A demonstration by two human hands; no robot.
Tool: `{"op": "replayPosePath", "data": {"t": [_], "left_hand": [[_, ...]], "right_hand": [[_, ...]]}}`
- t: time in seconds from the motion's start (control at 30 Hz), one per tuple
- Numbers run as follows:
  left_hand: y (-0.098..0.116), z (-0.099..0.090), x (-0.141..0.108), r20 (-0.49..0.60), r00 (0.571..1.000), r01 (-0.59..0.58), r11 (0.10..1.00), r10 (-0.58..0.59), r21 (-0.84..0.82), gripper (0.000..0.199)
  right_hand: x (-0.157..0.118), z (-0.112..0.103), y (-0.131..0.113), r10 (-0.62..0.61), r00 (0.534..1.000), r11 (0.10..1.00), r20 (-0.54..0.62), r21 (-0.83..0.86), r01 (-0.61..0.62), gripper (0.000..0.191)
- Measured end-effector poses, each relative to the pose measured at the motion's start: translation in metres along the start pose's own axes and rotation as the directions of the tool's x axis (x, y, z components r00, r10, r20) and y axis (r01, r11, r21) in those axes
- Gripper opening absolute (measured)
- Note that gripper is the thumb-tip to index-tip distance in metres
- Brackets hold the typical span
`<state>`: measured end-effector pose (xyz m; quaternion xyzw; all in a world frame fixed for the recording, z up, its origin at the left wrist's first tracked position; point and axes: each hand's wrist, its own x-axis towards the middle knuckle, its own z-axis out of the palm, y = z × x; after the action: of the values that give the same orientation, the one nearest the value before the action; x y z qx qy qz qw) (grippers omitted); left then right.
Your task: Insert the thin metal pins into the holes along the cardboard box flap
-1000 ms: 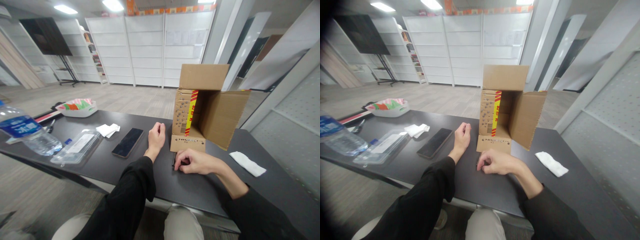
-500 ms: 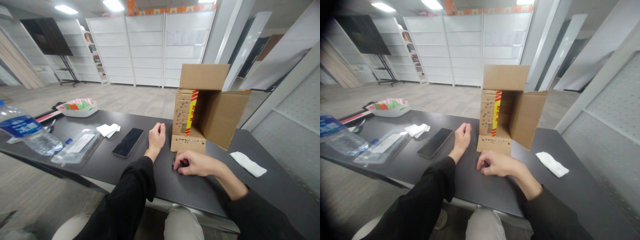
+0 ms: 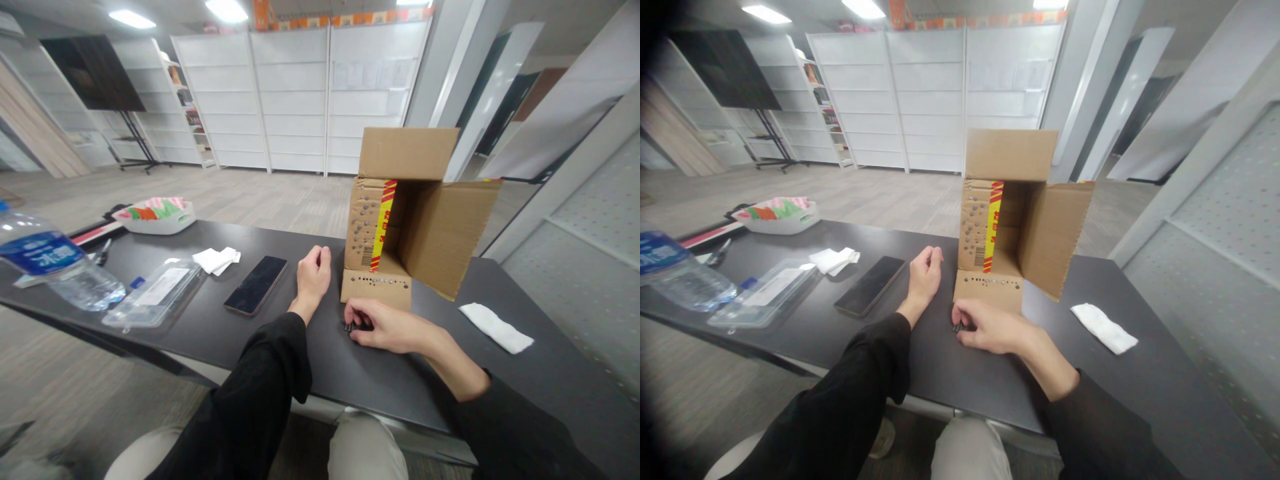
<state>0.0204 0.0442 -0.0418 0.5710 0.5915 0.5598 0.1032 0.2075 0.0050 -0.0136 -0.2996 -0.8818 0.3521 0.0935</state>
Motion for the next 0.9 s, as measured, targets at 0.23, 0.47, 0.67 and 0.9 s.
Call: {"op": "replayPosePath", "data": {"t": [0.23, 0.47, 0.67, 0.9], "left_hand": [[0.0001, 0.0, 0.0, 0.0, 1.0, -0.006, 1.0, 0.006, 0.0, 0.042], [0.0008, 0.0008, 0.0002, -0.001, 1.0, -0.004, 1.0, 0.004, -0.001, 0.043], [0.0017, 0.0002, -0.0003, 0.005, 1.0, 0.009, 1.0, -0.009, 0.007, 0.042], [0.0005, 0.0003, 0.0003, -0.002, 1.0, -0.006, 1.0, 0.006, 0.0, 0.042]], "right_hand": [[0.0011, 0.0002, -0.0033, -0.052, 0.998, 0.998, -0.037, -0.036, 0.051, 0.02], [-0.0007, -0.0014, -0.0047, -0.094, 0.993, 0.995, -0.065, -0.048, 0.091, 0.024], [0.0003, -0.0012, -0.0026, -0.106, 0.993, 0.993, -0.048, -0.052, 0.104, 0.032], [0.0012, -0.0019, -0.004, -0.113, 0.993, 0.993, -0.029, -0.047, 0.111, 0.021]]}}
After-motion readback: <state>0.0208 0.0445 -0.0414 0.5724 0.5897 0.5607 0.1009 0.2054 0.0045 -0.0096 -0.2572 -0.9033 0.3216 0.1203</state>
